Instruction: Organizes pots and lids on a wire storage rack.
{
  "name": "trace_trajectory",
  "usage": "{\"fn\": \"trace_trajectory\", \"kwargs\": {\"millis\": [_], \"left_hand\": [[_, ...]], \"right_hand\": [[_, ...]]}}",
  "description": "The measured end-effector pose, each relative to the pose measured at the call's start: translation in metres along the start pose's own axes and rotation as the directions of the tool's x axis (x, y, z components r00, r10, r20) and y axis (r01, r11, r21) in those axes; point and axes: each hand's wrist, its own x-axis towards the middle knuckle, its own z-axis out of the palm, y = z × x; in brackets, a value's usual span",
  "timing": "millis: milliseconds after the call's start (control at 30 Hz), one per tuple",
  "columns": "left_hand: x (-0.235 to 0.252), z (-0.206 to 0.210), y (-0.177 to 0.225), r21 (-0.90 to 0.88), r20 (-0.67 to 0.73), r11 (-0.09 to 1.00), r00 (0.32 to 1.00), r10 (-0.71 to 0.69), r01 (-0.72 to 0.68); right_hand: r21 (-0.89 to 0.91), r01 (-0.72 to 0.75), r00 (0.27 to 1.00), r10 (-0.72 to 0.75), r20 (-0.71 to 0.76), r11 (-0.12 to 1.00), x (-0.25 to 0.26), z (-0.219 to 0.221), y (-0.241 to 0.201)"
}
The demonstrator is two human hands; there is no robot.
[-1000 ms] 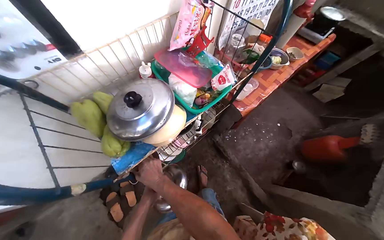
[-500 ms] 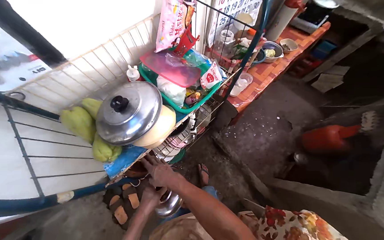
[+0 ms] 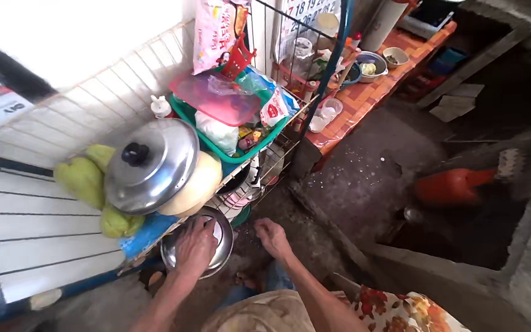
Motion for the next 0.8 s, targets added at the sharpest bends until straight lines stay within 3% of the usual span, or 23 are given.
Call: {"fn": "trace_trajectory", "kwargs": {"millis": [133, 233, 333, 433, 533, 700, 800], "left_hand": [[-0.024, 0.008, 0.011, 0.031, 0.015, 0.998, 0.998, 0.054, -0.054], [-0.033, 0.016, 0.013, 0.014, -0.054, 0.998, 0.997, 0.062, -0.061], [-0.011, 0.013, 0.007, 0.035, -0.144, 0.999, 0.989, 0.025, -0.02], [0.028, 0.002, 0.005, 0.031, 0.004, 0.991, 0.991, -0.133, 0.133], [0.067, 0.003, 0.0, -0.039, 0.114, 0.956, 0.952, -0.283, 0.289], [0.104, 0.042, -0.029, -0.059, -0.048, 0.94, 0.939, -0.34, 0.337], [0.105, 0.045, -0.031, -0.04, -0.066, 0.94, 0.938, -0.341, 0.339]], "right_hand": [[0.404, 0.01, 0.994, 0.034, -0.101, 0.915, 0.047, 0.017, -0.043], [0.52, -0.01, 0.956, 0.16, -0.244, 0.854, 0.09, 0.011, -0.056], [0.529, -0.07, 0.949, 0.22, -0.226, 0.846, 0.111, 0.004, -0.061], [0.507, -0.139, 0.947, 0.264, -0.182, 0.85, 0.12, -0.004, -0.069], [0.477, -0.174, 0.949, 0.277, -0.154, 0.862, 0.133, -0.01, -0.074], [0.47, -0.151, 0.977, 0.204, -0.064, 0.87, 0.15, -0.024, -0.076], [0.595, -0.093, 0.995, 0.091, 0.032, 0.799, 0.152, -0.029, -0.081]]}}
